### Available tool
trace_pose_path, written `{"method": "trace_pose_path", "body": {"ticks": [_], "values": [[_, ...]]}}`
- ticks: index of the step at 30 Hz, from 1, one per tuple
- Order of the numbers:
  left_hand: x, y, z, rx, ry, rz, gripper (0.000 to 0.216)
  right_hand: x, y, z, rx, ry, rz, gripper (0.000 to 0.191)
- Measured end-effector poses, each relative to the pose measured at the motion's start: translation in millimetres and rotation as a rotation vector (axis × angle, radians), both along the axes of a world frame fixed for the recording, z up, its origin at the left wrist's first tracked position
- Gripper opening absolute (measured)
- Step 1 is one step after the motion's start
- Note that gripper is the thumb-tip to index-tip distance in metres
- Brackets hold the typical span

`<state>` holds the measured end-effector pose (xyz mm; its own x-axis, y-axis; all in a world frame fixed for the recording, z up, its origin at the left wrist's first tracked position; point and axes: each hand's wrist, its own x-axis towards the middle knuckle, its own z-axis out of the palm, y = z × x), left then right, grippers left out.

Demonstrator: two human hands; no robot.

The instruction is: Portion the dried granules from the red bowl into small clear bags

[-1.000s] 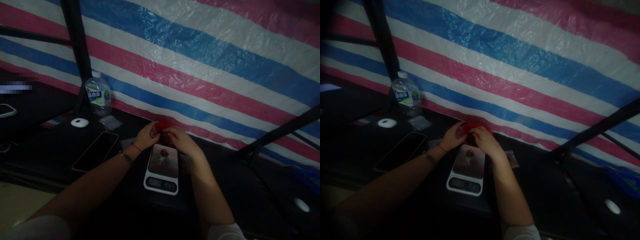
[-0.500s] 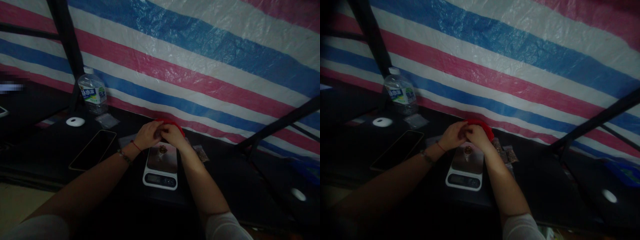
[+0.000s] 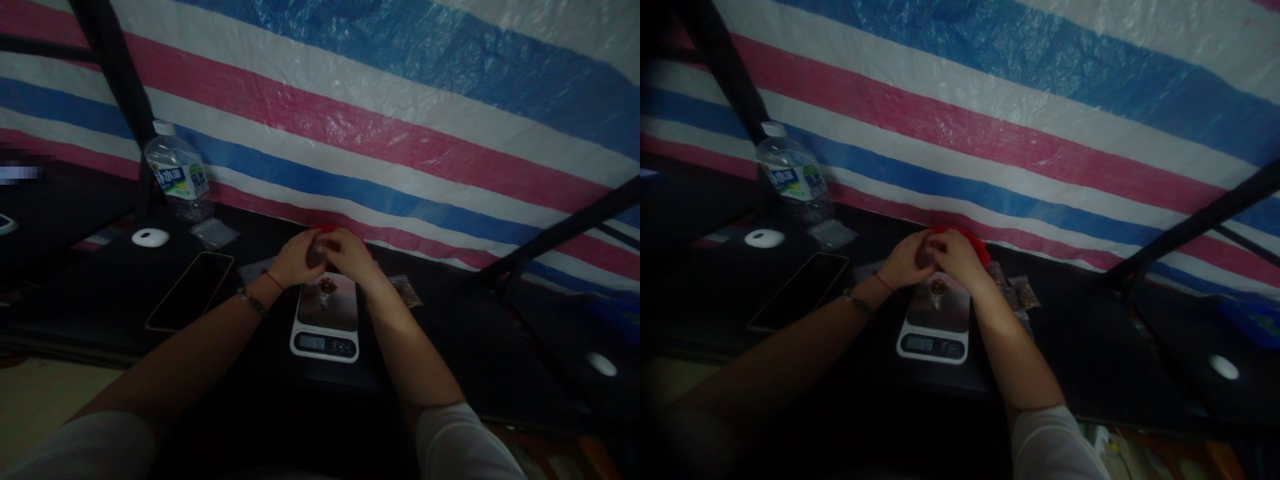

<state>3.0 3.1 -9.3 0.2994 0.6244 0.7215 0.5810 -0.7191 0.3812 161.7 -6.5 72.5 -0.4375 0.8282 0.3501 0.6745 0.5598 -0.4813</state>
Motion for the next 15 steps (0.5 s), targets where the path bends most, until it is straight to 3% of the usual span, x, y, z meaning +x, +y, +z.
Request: {"method": "trace_pose_path", "body": {"ticks": [4,8,12,15], "values": [[-3.9,-0.2,0.8,-0.088,0.013,0.062,0.060,18.7,-12.9,19.5,0.065,0.112,-0.163,0.016],[-6.6,1.6,-0.5,-0.135,-0.028,0.109,0.054,33.2,-56.7,23.3,-0.047,0.005,-0.215,0.015],[-5.4,2.1,-0.3,-0.148,-0.055,0.124,0.048,31.1,-100.1,-14.4,-0.147,-0.169,-0.215,0.015],[-4.4,0.8,0.9,-0.139,-0.074,0.117,0.044,24.0,-114.2,-47.6,-0.148,-0.249,-0.293,0.016]]}}
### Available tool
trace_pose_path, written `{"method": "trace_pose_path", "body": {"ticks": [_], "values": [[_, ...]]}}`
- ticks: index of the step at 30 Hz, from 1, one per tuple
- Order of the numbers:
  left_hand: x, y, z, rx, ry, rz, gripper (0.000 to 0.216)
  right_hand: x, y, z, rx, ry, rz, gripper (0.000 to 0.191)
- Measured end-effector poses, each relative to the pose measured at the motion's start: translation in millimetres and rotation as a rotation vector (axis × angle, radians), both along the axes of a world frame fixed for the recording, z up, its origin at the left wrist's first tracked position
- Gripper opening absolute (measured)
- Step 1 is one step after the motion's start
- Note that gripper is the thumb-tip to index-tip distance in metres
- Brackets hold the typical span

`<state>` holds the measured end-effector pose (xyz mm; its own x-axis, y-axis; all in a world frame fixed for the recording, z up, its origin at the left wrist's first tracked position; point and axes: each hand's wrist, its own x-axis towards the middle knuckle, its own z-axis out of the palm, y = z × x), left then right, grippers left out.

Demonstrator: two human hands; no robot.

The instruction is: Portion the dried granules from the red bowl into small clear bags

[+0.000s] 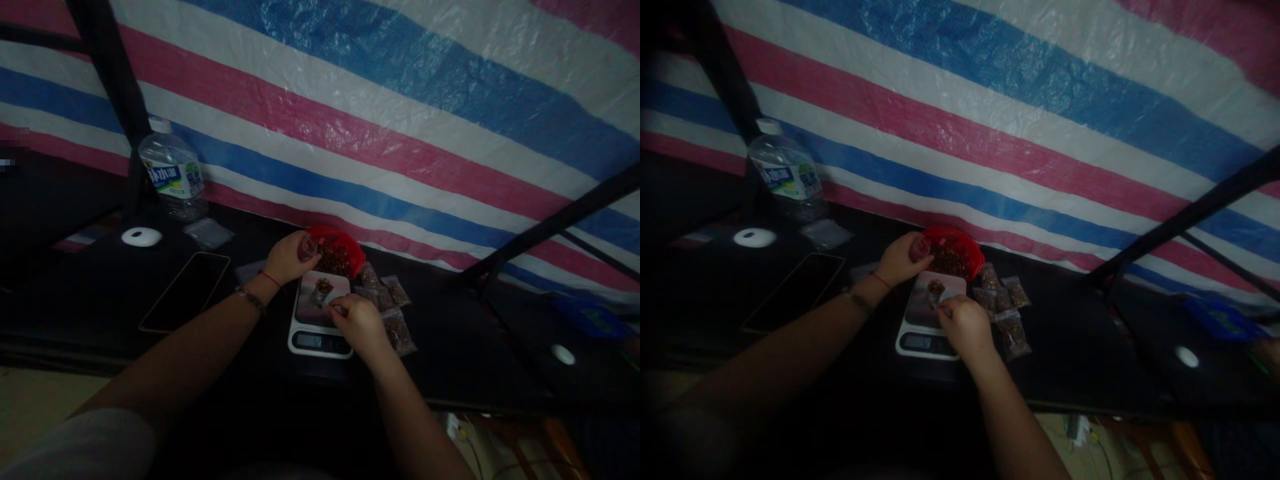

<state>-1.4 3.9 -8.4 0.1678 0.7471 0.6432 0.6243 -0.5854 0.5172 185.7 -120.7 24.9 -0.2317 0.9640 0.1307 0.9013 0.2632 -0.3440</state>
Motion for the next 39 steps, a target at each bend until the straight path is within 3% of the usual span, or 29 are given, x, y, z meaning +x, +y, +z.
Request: {"method": "trace_pose_path", "body": {"ticks": [5,10,14,19,23,26,32,35,39], "values": [[-1.7,-0.6,-1.1,-0.008,-0.013,0.019,0.044,-13.3,-0.9,-22.8,0.056,-0.008,-0.067,0.021],[-4.3,1.6,-3.4,-0.022,0.006,0.021,0.042,-16.1,-7.0,-25.0,0.094,-0.034,-0.033,0.017],[-4.7,3.4,-3.4,-0.001,-0.001,0.036,0.041,3.4,-8.6,-16.1,0.200,0.080,-0.051,0.016],[-3.3,6.9,-6.8,0.005,-0.026,0.005,0.039,28.4,45.7,3.8,0.342,0.125,-0.161,0.024],[-3.7,10.7,-12.7,0.019,-0.051,-0.007,0.041,31.3,99.8,0.2,0.306,0.116,-0.133,0.026],[-4.9,12.8,-15.2,-0.003,-0.060,-0.009,0.038,32.8,109.1,-11.5,0.305,0.256,-0.009,0.026],[-4.6,11.0,-14.7,-0.096,-0.061,-0.043,0.036,41.2,83.3,-17.0,0.126,0.375,0.333,0.029],[-5.3,9.6,-14.3,-0.124,-0.062,-0.054,0.033,37.2,77.7,-13.1,0.050,0.354,0.401,0.052],[-7.1,10.6,-15.7,-0.133,-0.093,-0.049,0.031,25.3,75.4,-14.5,0.016,0.314,0.425,0.049]]}}
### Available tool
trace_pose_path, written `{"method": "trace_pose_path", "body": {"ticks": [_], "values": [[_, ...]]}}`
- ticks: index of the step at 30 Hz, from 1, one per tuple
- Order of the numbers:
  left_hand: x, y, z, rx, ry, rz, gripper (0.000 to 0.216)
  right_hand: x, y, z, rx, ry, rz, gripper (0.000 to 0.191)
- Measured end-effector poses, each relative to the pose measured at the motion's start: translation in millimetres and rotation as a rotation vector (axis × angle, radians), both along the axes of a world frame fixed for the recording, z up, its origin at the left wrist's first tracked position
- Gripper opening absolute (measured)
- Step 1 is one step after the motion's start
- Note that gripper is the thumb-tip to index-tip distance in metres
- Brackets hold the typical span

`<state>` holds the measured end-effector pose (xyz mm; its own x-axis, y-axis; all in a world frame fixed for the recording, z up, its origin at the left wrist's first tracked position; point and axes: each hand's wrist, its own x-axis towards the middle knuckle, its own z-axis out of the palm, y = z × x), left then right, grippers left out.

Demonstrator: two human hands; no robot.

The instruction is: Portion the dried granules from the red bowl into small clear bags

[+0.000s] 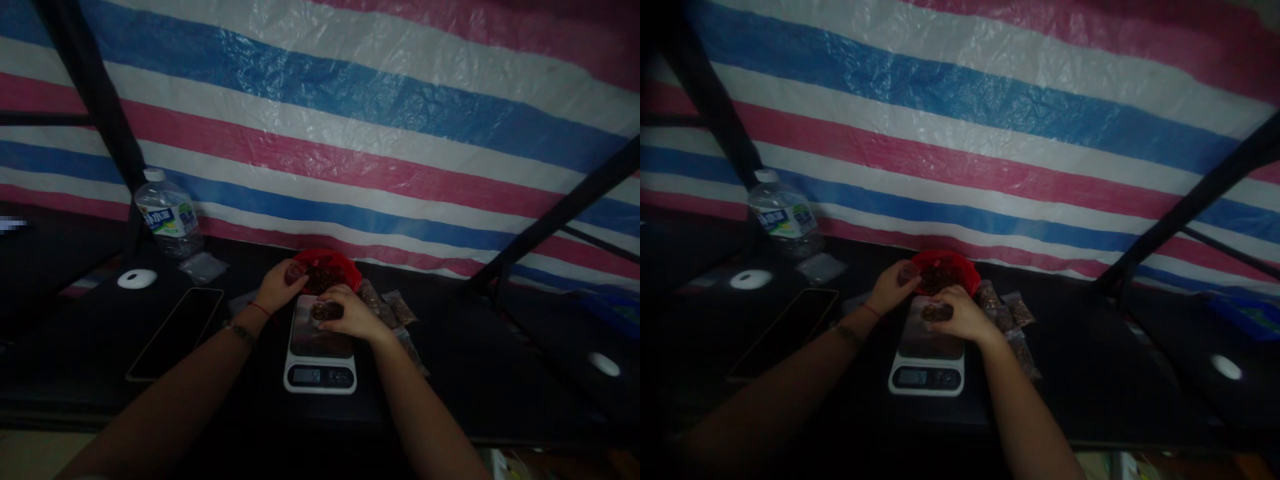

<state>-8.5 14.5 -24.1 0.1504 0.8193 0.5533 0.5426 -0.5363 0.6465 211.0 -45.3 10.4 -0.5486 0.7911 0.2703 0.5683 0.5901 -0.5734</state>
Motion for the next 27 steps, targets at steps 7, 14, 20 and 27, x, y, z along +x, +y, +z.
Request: {"method": "trace_pose_path", "body": {"ticks": [7,14,20,27], "values": [[-0.7,-4.3,6.1,0.074,0.056,-0.088,0.029,-3.3,-1.5,-5.2,0.036,0.195,-0.065,0.038],[5.2,-19.6,21.9,0.123,0.276,-0.287,0.043,-0.6,4.5,-5.7,0.070,0.465,-0.224,0.038],[13.9,-29.4,23.7,0.116,0.298,-0.263,0.046,0.9,4.8,-5.2,0.207,0.401,-0.172,0.043],[18.6,-31.7,20.3,0.087,0.287,-0.230,0.051,-0.3,2.2,-10.0,0.156,0.382,-0.228,0.039]]}}
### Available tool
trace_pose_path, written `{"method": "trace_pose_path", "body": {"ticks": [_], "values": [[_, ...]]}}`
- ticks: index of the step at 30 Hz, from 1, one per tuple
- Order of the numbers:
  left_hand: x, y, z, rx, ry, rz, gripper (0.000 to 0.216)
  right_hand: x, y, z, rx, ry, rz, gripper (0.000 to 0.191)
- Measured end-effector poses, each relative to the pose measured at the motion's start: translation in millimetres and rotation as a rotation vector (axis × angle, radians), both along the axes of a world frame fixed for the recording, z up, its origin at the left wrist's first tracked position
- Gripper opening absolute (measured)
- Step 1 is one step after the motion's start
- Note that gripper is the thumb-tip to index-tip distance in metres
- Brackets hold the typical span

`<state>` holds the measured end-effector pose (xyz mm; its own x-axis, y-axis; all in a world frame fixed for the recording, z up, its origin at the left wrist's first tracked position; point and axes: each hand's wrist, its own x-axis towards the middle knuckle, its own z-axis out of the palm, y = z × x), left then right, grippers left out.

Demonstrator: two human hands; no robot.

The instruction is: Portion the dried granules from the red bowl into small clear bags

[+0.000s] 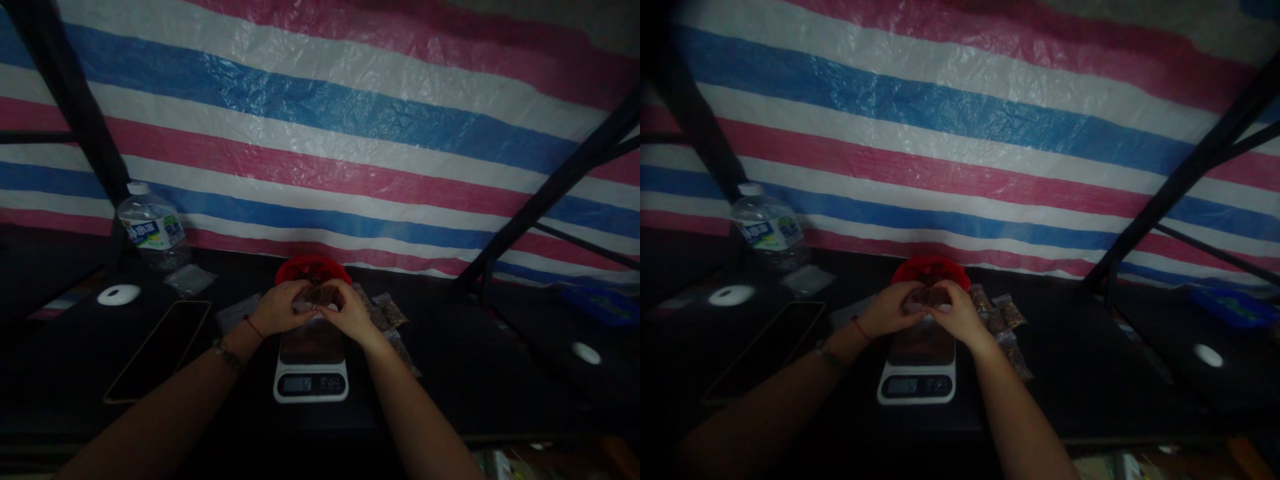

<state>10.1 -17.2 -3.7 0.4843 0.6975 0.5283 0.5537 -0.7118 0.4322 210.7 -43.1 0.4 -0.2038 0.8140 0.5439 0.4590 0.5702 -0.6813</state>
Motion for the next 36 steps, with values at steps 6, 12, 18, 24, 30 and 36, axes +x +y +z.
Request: {"method": "trace_pose_path", "body": {"ticks": [6,12,18,24,30,36], "values": [[1.9,-1.5,0.3,-0.029,-0.018,-0.031,0.052,3.6,-2.8,10.5,0.104,-0.072,0.100,0.027],[3.1,-2.3,-1.1,0.004,-0.031,-0.047,0.055,1.6,-4.6,11.5,0.112,-0.097,0.099,0.038],[4.5,-2.9,0.9,-0.031,-0.071,-0.118,0.058,-1.8,-6.6,6.8,0.123,0.011,0.110,0.048],[1.1,-1.5,1.7,-0.023,-0.149,-0.086,0.051,-1.4,-4.2,2.5,0.065,0.111,0.070,0.050],[-3.7,1.2,1.4,-0.009,-0.211,-0.077,0.053,-3.7,0.1,-5.5,-0.013,0.218,0.138,0.051],[-5.1,3.7,0.2,-0.040,-0.252,-0.063,0.053,-6.2,3.1,-7.5,-0.060,0.323,0.152,0.050]]}}
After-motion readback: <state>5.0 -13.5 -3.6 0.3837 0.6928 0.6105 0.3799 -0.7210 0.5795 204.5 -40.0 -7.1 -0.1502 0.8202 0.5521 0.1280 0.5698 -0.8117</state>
